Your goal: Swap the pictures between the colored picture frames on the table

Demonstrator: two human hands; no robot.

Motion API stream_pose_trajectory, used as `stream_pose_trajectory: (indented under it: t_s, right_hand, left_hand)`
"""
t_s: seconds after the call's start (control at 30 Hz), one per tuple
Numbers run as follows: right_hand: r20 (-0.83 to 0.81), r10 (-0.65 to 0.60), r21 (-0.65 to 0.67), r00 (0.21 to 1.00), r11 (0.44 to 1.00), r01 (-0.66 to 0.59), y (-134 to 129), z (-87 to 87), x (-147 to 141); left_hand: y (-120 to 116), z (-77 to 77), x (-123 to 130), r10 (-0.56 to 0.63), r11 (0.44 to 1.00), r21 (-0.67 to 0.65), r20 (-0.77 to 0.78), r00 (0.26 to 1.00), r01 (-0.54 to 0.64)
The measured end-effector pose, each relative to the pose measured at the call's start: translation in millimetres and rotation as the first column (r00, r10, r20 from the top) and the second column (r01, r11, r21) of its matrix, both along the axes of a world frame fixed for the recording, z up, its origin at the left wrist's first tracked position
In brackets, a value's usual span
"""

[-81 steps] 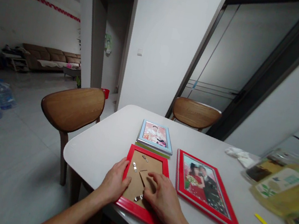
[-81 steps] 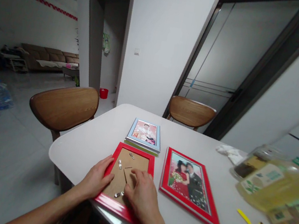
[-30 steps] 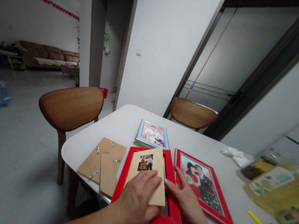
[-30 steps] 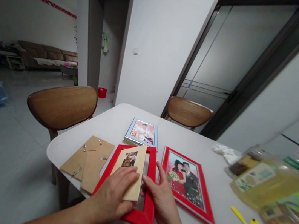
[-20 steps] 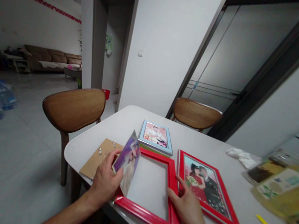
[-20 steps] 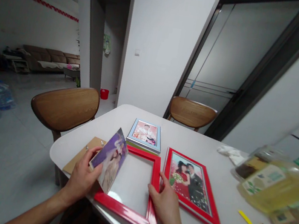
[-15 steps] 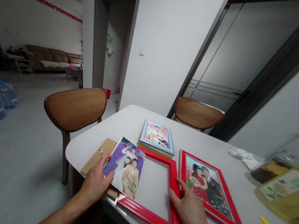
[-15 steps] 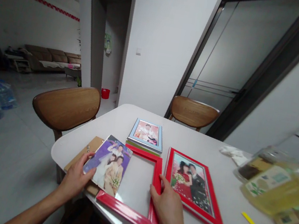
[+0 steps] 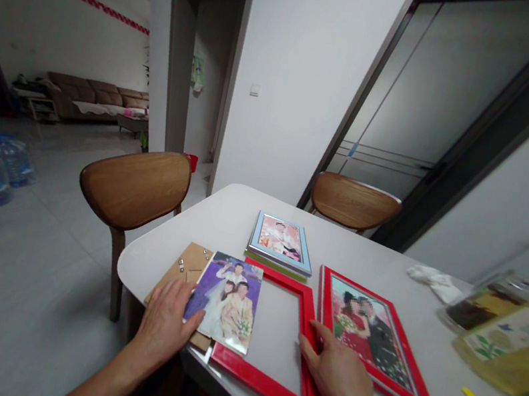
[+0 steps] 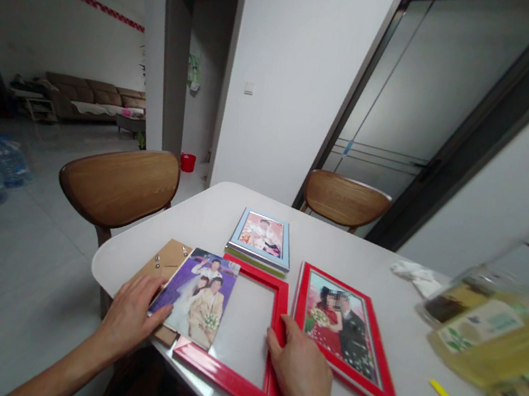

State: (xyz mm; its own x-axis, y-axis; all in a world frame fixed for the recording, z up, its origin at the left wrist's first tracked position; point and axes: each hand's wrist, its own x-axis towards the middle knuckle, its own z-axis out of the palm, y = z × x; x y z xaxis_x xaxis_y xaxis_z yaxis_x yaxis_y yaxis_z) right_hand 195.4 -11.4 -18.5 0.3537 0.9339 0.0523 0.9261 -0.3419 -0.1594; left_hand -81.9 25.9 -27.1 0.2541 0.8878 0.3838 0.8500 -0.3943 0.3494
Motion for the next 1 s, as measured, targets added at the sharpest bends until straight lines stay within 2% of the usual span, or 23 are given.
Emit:
stream_pose_trajectory:
  t_s: [0.13,0.2,0.27,0.4,0.5,0.6,0.7,0.77,0.83,0.9,0.97,1.0]
  right_hand:
    - [-0.067,0.052,0.099,0.996,0.994,-0.045,0,3.8,-4]
    - [-0.181,0.143,0.152,0.973,0.982,-0.116,2,5.9,-10]
    - [-0.338,0.226,0.188,0.913,0.967,-0.170,5,7.4,-21]
    - [-0.650,0.253,0.200,0.717,0.967,-0.161,18,3.7,-47]
    - [-0.847,0.203,0.145,0.491,0.977,-0.153,31,-4.6,-65]
    - [-0.953,0.148,0.110,0.265,0.982,-0.150,42,-8.2,-77]
    - [-0.984,0.123,0.120,0.129,0.992,-0.027,44,3.2,-84]
    - [-0.982,0.174,0.178,0.077,0.983,0.044,40,19.8,-87]
    - [-0.969,0.243,0.246,0.045,0.966,0.079,33,39.1,-89]
    - [-0.956,0.294,0.293,0.002,0.951,0.100,27,53.9,-88]
    - [-0.950,0.310,0.302,-0.037,0.943,0.139,22,57.8,-86]
    - [-0.954,0.299,0.290,-0.033,0.943,0.167,20,54.9,-83]
  left_hand:
    - [-4,0.3,1,-0.093,0.996,0.014,0.093,0.991,0.092]
    - [-7,0.0,4,-0.155,0.988,0.002,0.135,0.979,0.156]
    - [-10,-0.4,8,-0.199,0.979,-0.015,0.144,0.969,0.203]
    - [-14,1.5,14,-0.234,0.971,-0.026,0.106,0.966,0.238]
    - [-15,6.2,16,-0.266,0.962,-0.037,0.089,0.960,0.270]
    - [-17,10.8,18,-0.310,0.947,-0.066,0.075,0.948,0.315]
    - [-17,11.2,23,-0.354,0.930,-0.083,0.054,0.934,0.358]
    - [-16,10.3,31,-0.375,0.924,-0.041,0.078,0.924,0.379]
    - [-13,11.3,40,-0.420,0.908,0.059,0.156,0.894,0.416]
    - [-10,16.5,50,-0.470,0.883,0.163,0.289,0.834,0.441]
    - [-10,25.2,60,-0.452,0.891,0.195,0.485,0.749,0.411]
    - [-11,29.8,65,-0.403,0.908,0.169,0.601,0.690,0.383]
